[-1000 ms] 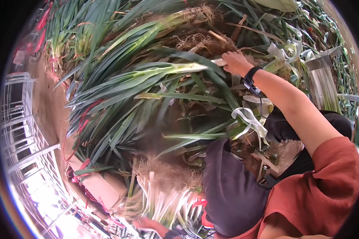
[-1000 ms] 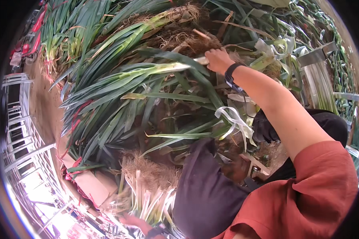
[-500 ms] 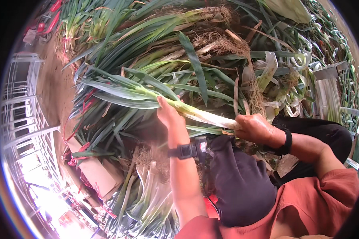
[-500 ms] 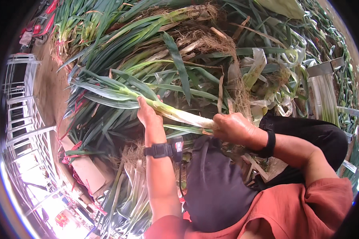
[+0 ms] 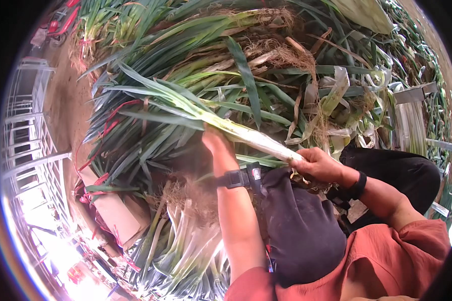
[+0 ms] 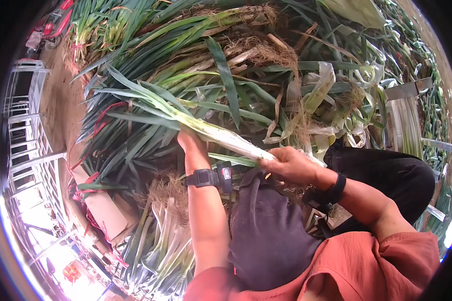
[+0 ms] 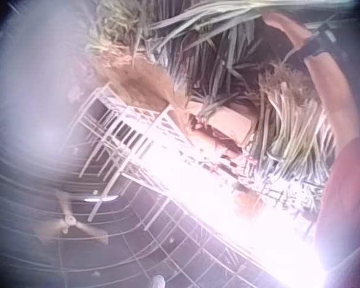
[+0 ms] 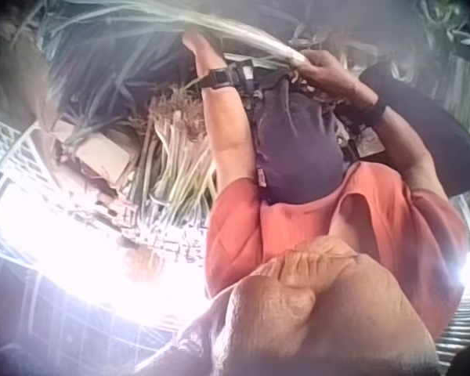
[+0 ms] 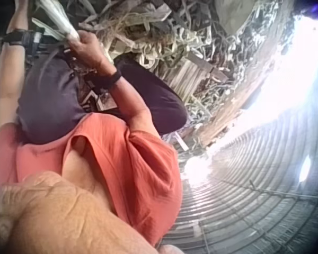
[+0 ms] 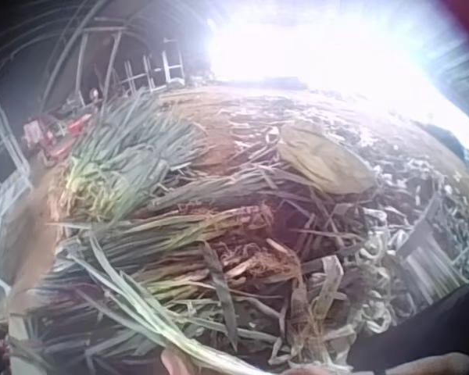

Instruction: Cleaning, peeling, and trimming green onions for bundling.

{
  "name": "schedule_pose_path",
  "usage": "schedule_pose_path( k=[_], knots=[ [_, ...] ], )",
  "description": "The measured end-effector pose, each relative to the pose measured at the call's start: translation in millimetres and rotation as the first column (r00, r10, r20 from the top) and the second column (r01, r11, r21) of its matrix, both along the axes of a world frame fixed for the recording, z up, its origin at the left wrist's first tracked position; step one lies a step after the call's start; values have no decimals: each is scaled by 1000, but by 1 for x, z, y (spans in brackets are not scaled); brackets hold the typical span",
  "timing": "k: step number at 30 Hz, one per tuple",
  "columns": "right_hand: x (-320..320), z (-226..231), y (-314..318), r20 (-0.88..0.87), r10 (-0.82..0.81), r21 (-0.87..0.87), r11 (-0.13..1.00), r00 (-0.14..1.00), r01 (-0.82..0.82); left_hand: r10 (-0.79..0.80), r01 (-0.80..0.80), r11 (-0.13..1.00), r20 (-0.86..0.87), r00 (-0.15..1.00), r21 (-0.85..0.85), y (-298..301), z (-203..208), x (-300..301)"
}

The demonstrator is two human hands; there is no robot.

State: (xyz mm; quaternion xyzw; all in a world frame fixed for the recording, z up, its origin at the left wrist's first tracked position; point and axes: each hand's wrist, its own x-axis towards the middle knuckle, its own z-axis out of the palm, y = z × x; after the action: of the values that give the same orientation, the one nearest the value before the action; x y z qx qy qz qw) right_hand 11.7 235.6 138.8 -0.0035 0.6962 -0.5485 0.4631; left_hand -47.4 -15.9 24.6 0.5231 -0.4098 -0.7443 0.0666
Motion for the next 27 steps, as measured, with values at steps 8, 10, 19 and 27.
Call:
schedule_pose_path(
  k=[8, 10, 19, 27],
  knots=[
    [-31, 20, -15, 277, -64, -218, 968, 959, 128, -637, 715, 691, -376, 673, 107, 67, -40, 60],
    [-28, 24, -25, 178, -40, -134, 989, 983, 64, -787, 787, 550, 140, 600, -279, 31, -48, 58],
    [-11, 14, -18, -398, 240, 315, 942, 885, -114, -111, 98, 992, -186, 976, -78, 2, 63, 13],
    [-7, 18, -24, -228, 196, 170, 972, 954, -159, 125, -129, 992, -163, 979, -14, -4, 45, 6]
  ],
)
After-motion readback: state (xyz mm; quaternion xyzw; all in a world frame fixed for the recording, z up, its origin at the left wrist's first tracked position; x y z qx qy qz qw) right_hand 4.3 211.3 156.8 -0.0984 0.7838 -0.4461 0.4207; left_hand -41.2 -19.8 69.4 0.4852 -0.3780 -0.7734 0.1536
